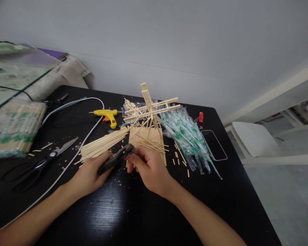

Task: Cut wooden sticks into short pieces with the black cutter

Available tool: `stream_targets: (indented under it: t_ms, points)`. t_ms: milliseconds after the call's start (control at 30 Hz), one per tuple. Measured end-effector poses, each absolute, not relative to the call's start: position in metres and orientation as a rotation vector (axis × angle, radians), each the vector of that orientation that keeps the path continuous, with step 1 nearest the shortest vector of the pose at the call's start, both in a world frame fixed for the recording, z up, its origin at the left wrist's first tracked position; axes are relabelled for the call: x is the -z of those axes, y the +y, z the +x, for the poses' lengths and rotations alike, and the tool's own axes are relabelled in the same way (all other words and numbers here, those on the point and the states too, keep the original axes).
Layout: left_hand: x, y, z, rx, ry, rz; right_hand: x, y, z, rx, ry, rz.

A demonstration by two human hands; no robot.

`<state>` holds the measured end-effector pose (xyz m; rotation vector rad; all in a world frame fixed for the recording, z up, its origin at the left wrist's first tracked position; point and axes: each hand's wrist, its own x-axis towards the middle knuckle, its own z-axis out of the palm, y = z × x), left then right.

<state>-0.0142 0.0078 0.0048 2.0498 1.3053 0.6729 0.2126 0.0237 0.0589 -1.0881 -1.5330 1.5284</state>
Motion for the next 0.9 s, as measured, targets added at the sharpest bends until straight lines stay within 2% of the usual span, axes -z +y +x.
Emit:
stream_targets:
  t_ms: [133,333,900]
  points:
    - [-0.0040,0.0085,-0.0143,-0.657,1.319,2.045,-0.0598,0.0247,0.2111,-1.564,-1.492,-1.112]
    - [0.0010,0.0096,-0.0165,-0.691,1.344,2.021,-0.0589,0.0233,0.2098,-1.372,-1.478,-1.220]
    - [0.0022,0.0110,-0.0178,-0.780,1.308,2.099,-0.0553,0.0236,0.2130,-1.406,-1.598,-1.087]
